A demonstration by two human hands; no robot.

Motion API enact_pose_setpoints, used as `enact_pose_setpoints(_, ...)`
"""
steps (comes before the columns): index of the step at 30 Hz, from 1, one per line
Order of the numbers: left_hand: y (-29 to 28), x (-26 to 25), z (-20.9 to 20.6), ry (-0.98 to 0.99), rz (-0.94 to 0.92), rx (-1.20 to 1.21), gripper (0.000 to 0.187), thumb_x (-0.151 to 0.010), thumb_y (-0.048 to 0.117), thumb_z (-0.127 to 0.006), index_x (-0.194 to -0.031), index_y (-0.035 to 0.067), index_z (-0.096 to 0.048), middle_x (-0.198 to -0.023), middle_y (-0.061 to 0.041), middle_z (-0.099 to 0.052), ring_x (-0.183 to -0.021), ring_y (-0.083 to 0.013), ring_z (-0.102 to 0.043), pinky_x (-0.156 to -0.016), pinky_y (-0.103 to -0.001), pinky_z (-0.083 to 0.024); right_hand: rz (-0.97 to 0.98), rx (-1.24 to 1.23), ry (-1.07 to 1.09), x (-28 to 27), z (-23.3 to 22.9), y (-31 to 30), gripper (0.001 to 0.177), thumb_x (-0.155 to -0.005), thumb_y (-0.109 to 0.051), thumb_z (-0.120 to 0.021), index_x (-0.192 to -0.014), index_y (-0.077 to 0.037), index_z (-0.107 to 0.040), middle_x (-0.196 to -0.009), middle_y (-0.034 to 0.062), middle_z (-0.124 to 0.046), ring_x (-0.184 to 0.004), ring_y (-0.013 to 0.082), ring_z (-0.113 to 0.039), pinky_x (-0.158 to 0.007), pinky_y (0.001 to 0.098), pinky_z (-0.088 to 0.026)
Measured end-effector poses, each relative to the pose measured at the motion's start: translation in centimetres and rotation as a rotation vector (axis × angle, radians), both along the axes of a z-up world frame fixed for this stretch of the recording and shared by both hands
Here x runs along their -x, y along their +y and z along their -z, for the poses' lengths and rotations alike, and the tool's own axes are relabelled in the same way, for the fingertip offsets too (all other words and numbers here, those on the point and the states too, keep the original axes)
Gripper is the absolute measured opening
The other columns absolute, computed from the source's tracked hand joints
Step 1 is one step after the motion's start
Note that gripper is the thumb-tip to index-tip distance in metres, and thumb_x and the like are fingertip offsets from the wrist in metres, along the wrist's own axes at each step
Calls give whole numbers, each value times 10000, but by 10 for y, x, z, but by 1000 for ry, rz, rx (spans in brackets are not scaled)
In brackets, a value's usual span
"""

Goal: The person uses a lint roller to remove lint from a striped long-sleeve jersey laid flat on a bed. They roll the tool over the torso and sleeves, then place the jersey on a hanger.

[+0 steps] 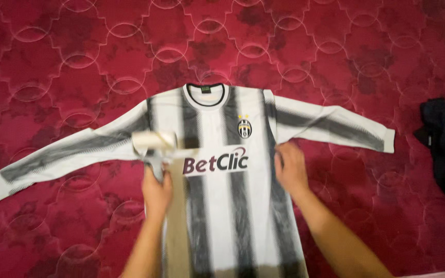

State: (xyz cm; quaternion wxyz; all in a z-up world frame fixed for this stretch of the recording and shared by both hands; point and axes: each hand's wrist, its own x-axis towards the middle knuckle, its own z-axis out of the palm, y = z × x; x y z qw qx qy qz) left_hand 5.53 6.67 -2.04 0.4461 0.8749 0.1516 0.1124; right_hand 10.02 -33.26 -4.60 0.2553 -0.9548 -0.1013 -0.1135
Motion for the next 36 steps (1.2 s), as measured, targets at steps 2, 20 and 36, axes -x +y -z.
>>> enact_pose_setpoints(2,-19,63,-2,302,-124,105,250,-920,117,-664,-1152,33,-617,-995,-200,-737,-896,-348,-744,-775,-421,-557,-63,9,95,64,-2,6,403,-934,-183,-629,-1300,-20,-591,-1349,166,-588,-1351,369,-500,-1170,506,-370)
enact_pose_setpoints(20,-88,211,3,374,27,52,415,-984,340,-598,-1141,-37,-521,-994,-316,-646,-894,-496,-630,-813,-537,-505,-101,199,323,244,-21,-4,756,-963,-490,-550,-1526,-23,-359,-1580,184,-374,-1494,361,-293,-1240,533,-160)
enact_pose_setpoints(36,-155,240,-3,673,544,255,546,-1023,480,-450,-1299,36,-607,-1275,-248,-632,-1209,-437,-556,-1056,-494,-424,-158,-465,751,301,-28,80,918,-910,-64,-615,-1619,-89,-31,-1576,318,-283,-1411,437,-408,-1066,427,-466)
